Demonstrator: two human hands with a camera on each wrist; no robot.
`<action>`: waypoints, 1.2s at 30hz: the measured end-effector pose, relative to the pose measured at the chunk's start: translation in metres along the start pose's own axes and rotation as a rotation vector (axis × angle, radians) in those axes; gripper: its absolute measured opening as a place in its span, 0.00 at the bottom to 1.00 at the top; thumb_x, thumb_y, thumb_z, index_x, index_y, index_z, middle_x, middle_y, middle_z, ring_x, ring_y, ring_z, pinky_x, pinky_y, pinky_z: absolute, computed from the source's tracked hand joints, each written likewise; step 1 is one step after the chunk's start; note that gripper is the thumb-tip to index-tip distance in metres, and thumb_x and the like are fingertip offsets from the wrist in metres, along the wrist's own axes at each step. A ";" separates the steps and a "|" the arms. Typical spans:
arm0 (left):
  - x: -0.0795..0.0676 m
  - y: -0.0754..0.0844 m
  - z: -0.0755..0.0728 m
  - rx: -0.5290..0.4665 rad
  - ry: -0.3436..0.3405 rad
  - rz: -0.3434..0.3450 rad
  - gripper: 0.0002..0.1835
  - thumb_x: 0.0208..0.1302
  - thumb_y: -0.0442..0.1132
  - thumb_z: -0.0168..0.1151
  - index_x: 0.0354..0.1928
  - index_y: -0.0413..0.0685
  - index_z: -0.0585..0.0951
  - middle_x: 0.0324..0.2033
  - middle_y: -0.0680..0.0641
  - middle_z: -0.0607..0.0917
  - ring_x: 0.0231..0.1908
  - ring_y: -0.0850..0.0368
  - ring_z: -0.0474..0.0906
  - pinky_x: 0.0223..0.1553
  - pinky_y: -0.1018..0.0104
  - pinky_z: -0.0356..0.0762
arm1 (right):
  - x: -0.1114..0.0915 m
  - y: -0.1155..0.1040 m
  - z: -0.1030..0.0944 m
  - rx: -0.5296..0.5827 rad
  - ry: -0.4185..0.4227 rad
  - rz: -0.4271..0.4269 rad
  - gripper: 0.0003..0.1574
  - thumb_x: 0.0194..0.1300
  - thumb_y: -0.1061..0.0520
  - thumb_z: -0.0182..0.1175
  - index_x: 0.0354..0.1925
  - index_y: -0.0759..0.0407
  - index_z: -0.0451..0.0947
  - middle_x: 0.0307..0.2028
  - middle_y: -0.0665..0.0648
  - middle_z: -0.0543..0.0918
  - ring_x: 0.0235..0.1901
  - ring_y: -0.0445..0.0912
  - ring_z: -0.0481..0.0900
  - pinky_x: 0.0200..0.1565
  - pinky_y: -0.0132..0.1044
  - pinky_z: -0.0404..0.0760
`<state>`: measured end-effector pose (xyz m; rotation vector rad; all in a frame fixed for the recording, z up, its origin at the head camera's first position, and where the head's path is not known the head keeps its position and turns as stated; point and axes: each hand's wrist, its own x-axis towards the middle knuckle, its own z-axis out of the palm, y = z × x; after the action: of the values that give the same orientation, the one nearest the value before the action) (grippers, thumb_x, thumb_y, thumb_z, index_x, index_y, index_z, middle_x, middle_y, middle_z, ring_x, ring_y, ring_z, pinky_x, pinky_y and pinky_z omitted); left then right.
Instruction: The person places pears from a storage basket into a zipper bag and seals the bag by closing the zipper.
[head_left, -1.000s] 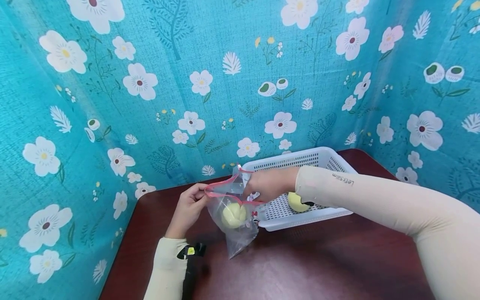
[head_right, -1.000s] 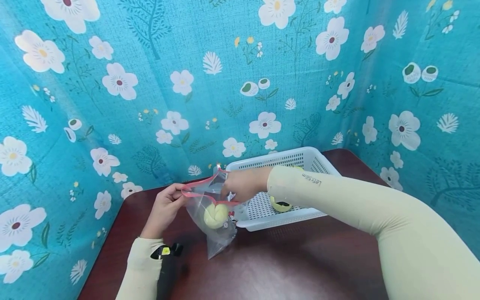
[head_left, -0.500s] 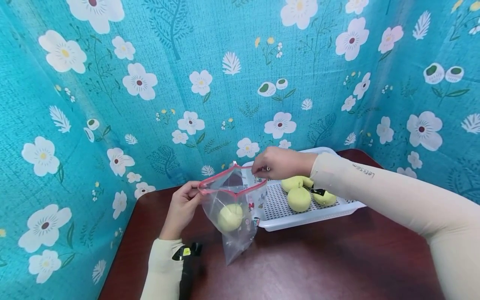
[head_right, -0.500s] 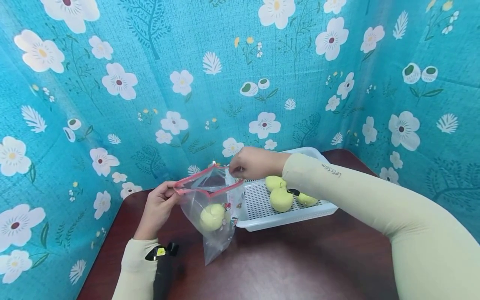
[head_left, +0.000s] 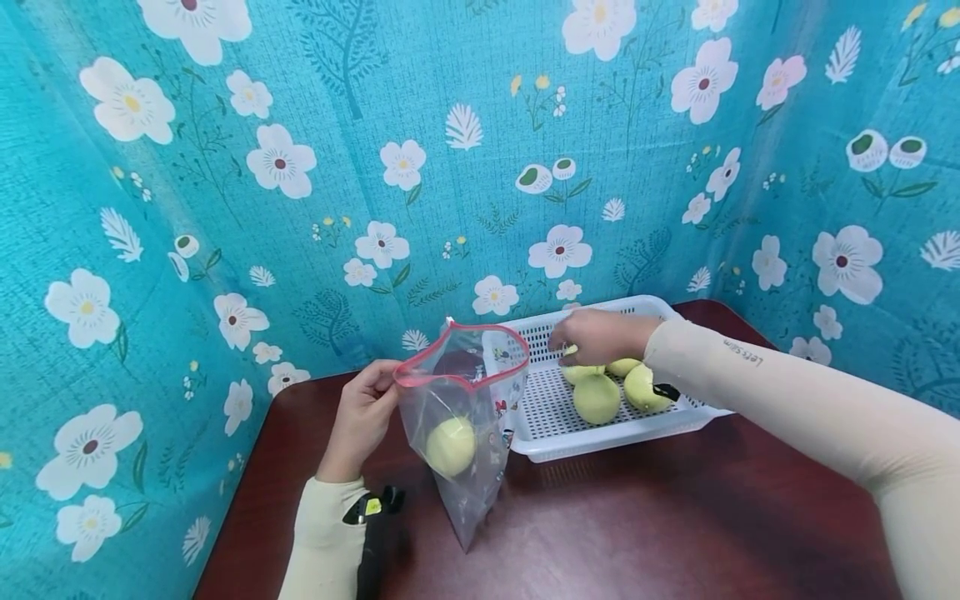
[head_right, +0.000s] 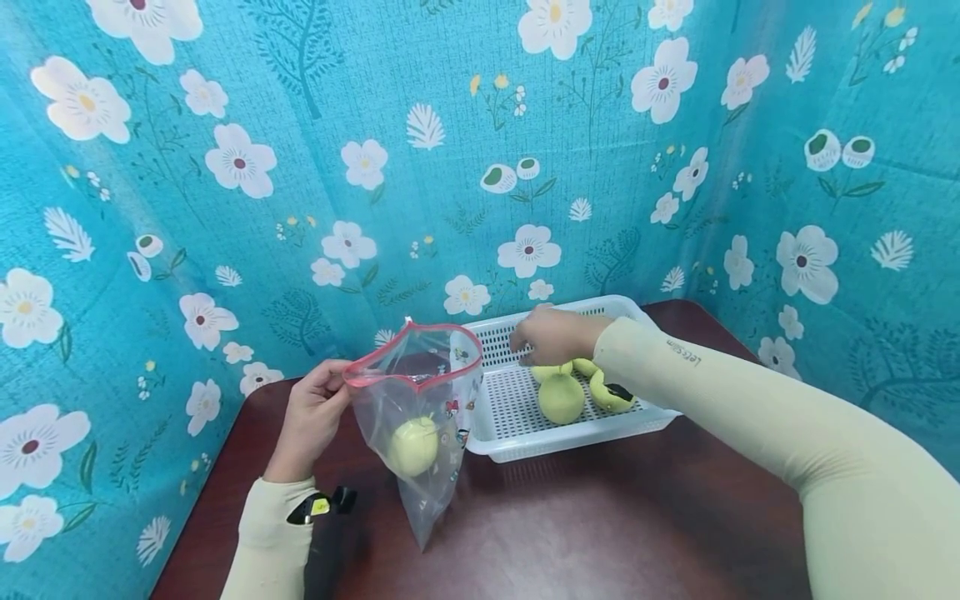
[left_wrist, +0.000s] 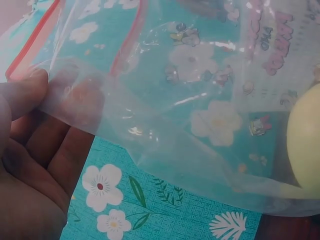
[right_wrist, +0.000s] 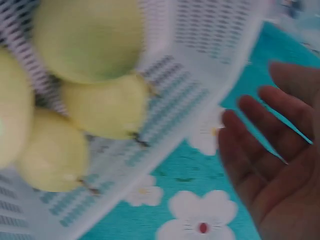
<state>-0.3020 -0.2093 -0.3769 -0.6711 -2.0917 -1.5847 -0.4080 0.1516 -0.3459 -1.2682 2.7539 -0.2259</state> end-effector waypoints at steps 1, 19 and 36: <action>0.000 0.000 0.000 -0.001 -0.003 -0.008 0.08 0.64 0.25 0.61 0.45 0.37 0.82 0.37 0.43 0.87 0.32 0.59 0.80 0.36 0.70 0.80 | -0.001 0.004 0.005 -0.001 -0.049 0.027 0.18 0.64 0.51 0.66 0.50 0.55 0.83 0.47 0.52 0.84 0.50 0.48 0.80 0.52 0.46 0.77; 0.003 0.034 0.006 0.047 -0.029 -0.028 0.08 0.62 0.23 0.61 0.44 0.32 0.80 0.38 0.35 0.86 0.31 0.61 0.79 0.33 0.72 0.77 | -0.013 0.023 0.035 0.023 -0.227 0.134 0.33 0.50 0.43 0.75 0.53 0.54 0.82 0.50 0.51 0.83 0.52 0.53 0.78 0.53 0.49 0.76; 0.002 0.026 0.005 0.012 -0.061 -0.008 0.08 0.63 0.21 0.59 0.44 0.31 0.79 0.40 0.35 0.86 0.35 0.62 0.80 0.30 0.73 0.74 | -0.015 0.025 0.040 -0.028 -0.343 0.052 0.41 0.40 0.54 0.80 0.56 0.51 0.80 0.49 0.49 0.80 0.49 0.48 0.74 0.53 0.48 0.73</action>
<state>-0.2878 -0.1987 -0.3576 -0.7156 -2.1489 -1.5732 -0.4111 0.1750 -0.3888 -1.1181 2.4993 0.0331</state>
